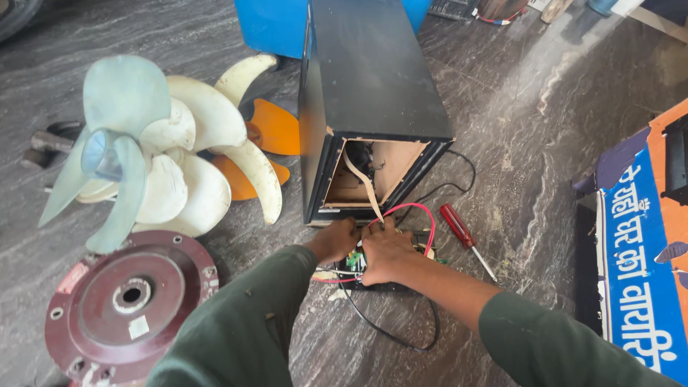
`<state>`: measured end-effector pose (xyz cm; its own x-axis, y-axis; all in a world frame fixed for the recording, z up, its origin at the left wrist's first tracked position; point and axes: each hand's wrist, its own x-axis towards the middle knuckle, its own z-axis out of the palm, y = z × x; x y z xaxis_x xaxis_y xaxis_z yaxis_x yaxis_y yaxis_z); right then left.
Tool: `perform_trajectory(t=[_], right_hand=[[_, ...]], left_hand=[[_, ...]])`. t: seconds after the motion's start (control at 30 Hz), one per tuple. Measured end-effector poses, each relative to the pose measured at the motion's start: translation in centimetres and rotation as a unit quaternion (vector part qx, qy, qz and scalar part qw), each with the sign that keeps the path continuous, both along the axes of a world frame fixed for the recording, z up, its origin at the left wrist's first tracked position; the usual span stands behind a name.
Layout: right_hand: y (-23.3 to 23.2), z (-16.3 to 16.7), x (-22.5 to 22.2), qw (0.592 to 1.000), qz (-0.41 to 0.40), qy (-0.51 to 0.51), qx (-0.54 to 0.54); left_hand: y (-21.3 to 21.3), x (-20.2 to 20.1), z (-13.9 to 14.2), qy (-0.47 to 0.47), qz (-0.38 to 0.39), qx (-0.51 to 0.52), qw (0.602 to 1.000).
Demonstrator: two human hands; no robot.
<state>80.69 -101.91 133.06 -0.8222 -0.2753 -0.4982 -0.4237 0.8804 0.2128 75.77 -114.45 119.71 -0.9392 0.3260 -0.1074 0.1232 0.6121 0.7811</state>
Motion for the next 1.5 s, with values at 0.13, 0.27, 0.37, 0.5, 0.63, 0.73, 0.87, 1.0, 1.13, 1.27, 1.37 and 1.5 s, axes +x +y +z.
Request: perform_trajectory(t=[0.13,0.27,0.37,0.5,0.63,0.73,0.87,1.0,1.13,1.27,1.37,1.5], right_hand=[[0.1,-2.2,-1.1,1.000,0.021,0.001,-0.019],[-0.2,-2.5,-2.2,0.999,0.028,-0.019,0.024],[-0.8,-2.4,-3.0,0.996,0.080,-0.011,0.033],[-2.9,-2.8,-3.9,0.976,0.135,-0.040,0.163],[-5.9,-3.4,-3.7,0.921,0.203,-0.059,0.328],[-7.3,-2.9,-3.6,0.918,0.205,-0.081,0.329],[-8.3,-1.4,-4.3,0.941,0.222,-0.091,0.241],[-9.7,-1.6,-4.4,0.934,0.244,-0.096,0.241],[-10.2,-3.1,-4.7,0.917,0.324,-0.128,0.193],[-9.6,-4.1,-6.3,0.908,0.244,-0.283,0.189],[-8.2,-5.1,-6.5,0.945,0.182,-0.256,0.088],[-7.9,-6.5,-5.1,0.930,0.294,-0.174,0.134]], left_hand=[[0.3,-1.2,-1.9,0.009,-0.008,-0.036,0.999],[-0.1,-1.4,-1.6,0.042,0.006,-0.023,0.999],[-1.6,-1.1,-1.1,-0.050,0.009,0.048,0.998],[-3.0,-1.3,-0.2,0.082,-0.011,-0.004,0.997],[-4.4,-0.8,1.4,0.094,-0.021,-0.051,0.994],[-6.1,0.5,2.4,0.052,-0.001,-0.090,0.995],[-8.3,2.3,3.2,0.041,0.002,-0.126,0.991],[-10.2,3.7,2.7,0.034,0.018,-0.132,0.990],[-12.6,2.0,2.9,-0.022,-0.092,-0.173,0.980],[-14.0,-1.4,3.1,-0.098,-0.146,-0.232,0.957],[-12.1,-2.1,1.6,-0.085,-0.182,-0.230,0.952],[-10.2,-1.3,-0.1,-0.102,-0.163,-0.202,0.960]])
